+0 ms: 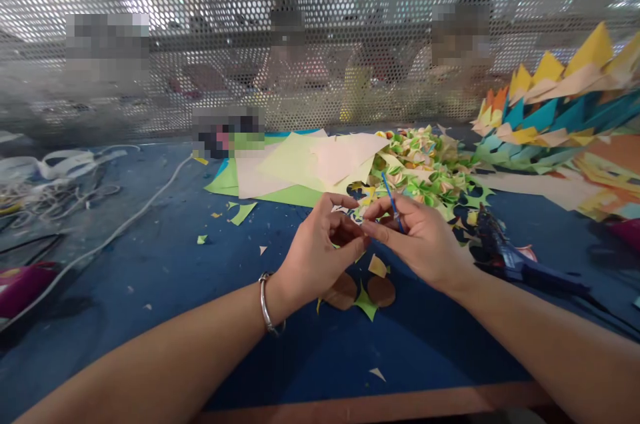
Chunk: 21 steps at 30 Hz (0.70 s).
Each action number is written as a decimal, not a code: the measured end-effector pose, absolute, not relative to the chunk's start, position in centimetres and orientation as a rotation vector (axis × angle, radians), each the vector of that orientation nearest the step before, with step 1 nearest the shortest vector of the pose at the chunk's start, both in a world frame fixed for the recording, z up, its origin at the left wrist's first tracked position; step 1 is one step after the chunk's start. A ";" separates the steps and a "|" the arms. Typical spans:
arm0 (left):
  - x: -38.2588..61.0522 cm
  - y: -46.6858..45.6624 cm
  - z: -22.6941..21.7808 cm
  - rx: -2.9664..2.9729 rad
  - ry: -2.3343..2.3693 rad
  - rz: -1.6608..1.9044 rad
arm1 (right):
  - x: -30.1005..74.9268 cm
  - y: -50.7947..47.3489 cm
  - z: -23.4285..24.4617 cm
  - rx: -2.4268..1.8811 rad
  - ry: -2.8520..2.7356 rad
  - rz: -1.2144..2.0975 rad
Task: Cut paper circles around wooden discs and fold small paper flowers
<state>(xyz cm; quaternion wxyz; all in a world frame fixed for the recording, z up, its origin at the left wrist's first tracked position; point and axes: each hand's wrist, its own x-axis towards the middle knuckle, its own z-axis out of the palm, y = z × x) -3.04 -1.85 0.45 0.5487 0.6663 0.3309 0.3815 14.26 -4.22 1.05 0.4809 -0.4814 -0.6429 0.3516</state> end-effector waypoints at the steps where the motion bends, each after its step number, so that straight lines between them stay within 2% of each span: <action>1: -3.0 -1.8 0.4 1.555 0.790 0.892 | 14.3 -4.2 1.0 -1.174 -1.567 0.863; 14: -2.9 -1.5 -0.2 1.548 0.802 0.812 | 14.6 -4.1 0.4 -1.189 -1.549 0.906; 21: -2.9 -1.5 0.1 1.481 0.824 0.863 | 14.4 -4.2 1.0 -1.236 -1.645 0.796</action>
